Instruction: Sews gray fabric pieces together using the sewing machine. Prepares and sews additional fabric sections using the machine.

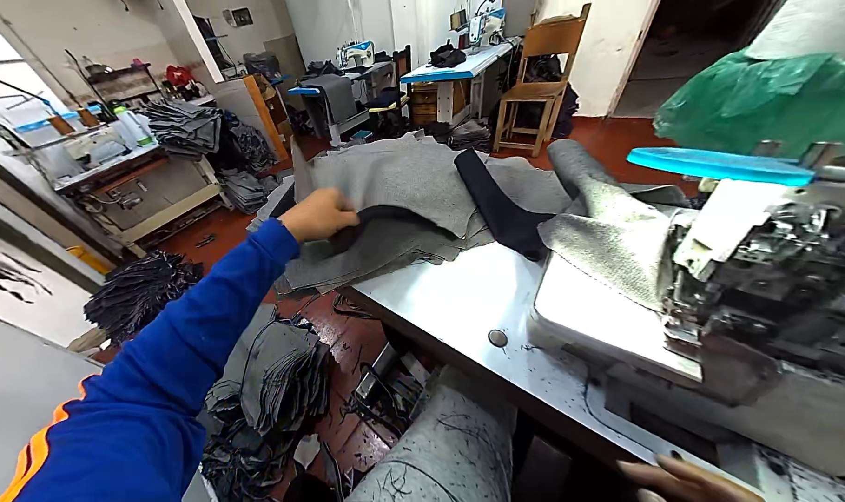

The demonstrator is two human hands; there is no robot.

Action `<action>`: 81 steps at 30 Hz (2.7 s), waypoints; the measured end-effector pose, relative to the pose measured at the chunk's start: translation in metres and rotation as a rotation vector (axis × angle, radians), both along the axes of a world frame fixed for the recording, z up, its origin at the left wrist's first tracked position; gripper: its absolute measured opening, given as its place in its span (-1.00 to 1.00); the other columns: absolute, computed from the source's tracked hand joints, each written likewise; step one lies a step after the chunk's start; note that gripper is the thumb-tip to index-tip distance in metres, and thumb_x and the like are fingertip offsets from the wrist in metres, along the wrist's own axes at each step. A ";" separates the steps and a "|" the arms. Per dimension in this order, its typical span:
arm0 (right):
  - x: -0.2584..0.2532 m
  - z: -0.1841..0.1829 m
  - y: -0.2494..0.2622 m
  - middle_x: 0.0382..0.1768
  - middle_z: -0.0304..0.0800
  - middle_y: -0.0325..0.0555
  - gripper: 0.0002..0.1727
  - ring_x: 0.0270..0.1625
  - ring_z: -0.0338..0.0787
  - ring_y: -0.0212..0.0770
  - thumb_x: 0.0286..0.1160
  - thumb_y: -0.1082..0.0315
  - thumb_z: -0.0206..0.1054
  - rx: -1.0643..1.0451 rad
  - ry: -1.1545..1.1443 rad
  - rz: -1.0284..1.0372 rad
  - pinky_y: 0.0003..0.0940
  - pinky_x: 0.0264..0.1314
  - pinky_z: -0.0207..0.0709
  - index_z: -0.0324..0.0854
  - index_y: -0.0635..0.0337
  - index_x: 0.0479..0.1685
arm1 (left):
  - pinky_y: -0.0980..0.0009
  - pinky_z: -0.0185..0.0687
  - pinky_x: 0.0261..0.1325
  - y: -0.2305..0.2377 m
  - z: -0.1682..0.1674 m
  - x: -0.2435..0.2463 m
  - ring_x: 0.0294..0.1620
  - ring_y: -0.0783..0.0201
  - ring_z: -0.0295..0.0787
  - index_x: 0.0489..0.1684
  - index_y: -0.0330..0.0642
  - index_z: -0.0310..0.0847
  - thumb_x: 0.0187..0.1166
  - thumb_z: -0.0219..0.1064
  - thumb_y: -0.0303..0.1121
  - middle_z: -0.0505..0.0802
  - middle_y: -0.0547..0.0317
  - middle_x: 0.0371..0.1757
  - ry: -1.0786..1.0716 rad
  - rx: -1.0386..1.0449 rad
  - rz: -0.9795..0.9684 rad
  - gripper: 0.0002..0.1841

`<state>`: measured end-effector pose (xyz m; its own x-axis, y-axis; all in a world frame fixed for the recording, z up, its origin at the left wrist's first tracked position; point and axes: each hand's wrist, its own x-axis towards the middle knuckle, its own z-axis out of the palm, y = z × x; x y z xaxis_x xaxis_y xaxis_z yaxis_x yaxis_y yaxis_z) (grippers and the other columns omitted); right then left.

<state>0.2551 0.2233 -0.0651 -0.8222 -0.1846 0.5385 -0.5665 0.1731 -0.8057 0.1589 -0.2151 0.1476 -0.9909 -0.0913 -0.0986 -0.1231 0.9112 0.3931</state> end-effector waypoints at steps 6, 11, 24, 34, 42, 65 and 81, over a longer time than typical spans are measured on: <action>-0.009 0.032 -0.125 0.24 0.74 -0.16 0.06 0.24 0.76 -0.49 0.08 0.04 0.67 -0.386 -0.461 0.232 -0.47 0.28 0.69 0.22 0.53 0.53 | 0.33 0.61 -0.28 0.186 -0.039 0.004 -0.44 0.33 0.65 -0.32 -0.43 0.64 0.80 0.09 -0.42 0.71 0.06 -0.45 0.209 0.594 -0.389 -0.70; -0.020 0.022 -0.140 0.18 0.74 0.15 -0.57 0.31 0.70 -0.29 0.54 0.46 0.36 -0.369 -0.700 -0.136 -0.40 0.45 0.52 0.52 0.57 0.31 | 0.05 0.12 0.84 0.208 -0.115 -0.021 0.73 -0.06 0.42 0.39 -0.25 0.73 0.72 0.12 -0.46 0.72 -0.08 0.53 0.455 0.302 -0.934 -0.62; -0.064 0.075 0.198 -0.26 0.86 0.16 -0.69 -0.27 0.86 0.08 0.72 0.32 0.18 0.383 -0.344 -0.850 0.18 -0.11 0.73 0.72 0.39 0.07 | -0.05 0.65 0.19 0.220 -0.140 -0.031 0.10 -0.05 0.78 -0.09 -0.22 0.79 0.20 0.36 -0.33 0.85 -0.04 0.00 0.798 0.158 -0.893 -0.68; -0.186 0.061 0.262 0.17 0.70 0.61 -0.67 0.33 0.64 0.60 0.56 0.31 0.40 0.892 -0.796 -0.919 0.60 0.31 0.37 0.72 0.45 0.09 | 0.12 0.53 -0.26 0.229 -0.125 -0.049 -0.44 0.18 0.63 -0.62 -0.09 0.63 0.47 0.33 0.20 0.63 0.23 -0.58 0.763 0.067 -0.846 -0.48; -0.053 0.077 0.212 0.03 0.67 0.28 -0.58 0.04 0.71 -0.02 0.46 0.41 0.32 0.403 -0.024 -0.770 -0.01 0.11 0.59 0.44 0.53 0.21 | 0.25 0.73 -0.16 0.249 -0.105 -0.035 -0.23 0.18 0.80 -0.16 -0.20 0.82 0.58 0.33 -0.47 0.82 0.10 -0.27 0.683 0.146 -1.047 -0.87; -0.023 0.052 -0.069 -0.36 0.81 -0.42 -0.61 -0.25 0.75 -0.70 0.66 0.08 0.22 -0.281 -0.065 -0.143 -0.67 -0.17 0.65 0.71 0.28 -0.14 | 0.61 0.62 -0.38 0.225 -0.070 -0.005 -0.52 0.56 0.69 -0.19 -0.25 0.74 0.41 0.55 -0.50 0.85 0.29 -0.49 0.545 0.540 -0.726 -0.86; -0.013 0.021 -0.044 -0.29 0.89 -0.51 -0.61 -0.10 0.81 -0.69 0.85 0.22 0.04 -0.403 -0.319 0.064 -0.61 0.10 0.71 0.78 0.09 -0.24 | 0.15 0.64 0.45 0.277 -0.126 0.014 0.30 0.08 0.84 0.03 -0.28 0.78 0.64 0.25 -0.38 0.92 -0.02 0.09 0.804 -0.019 -0.620 -0.77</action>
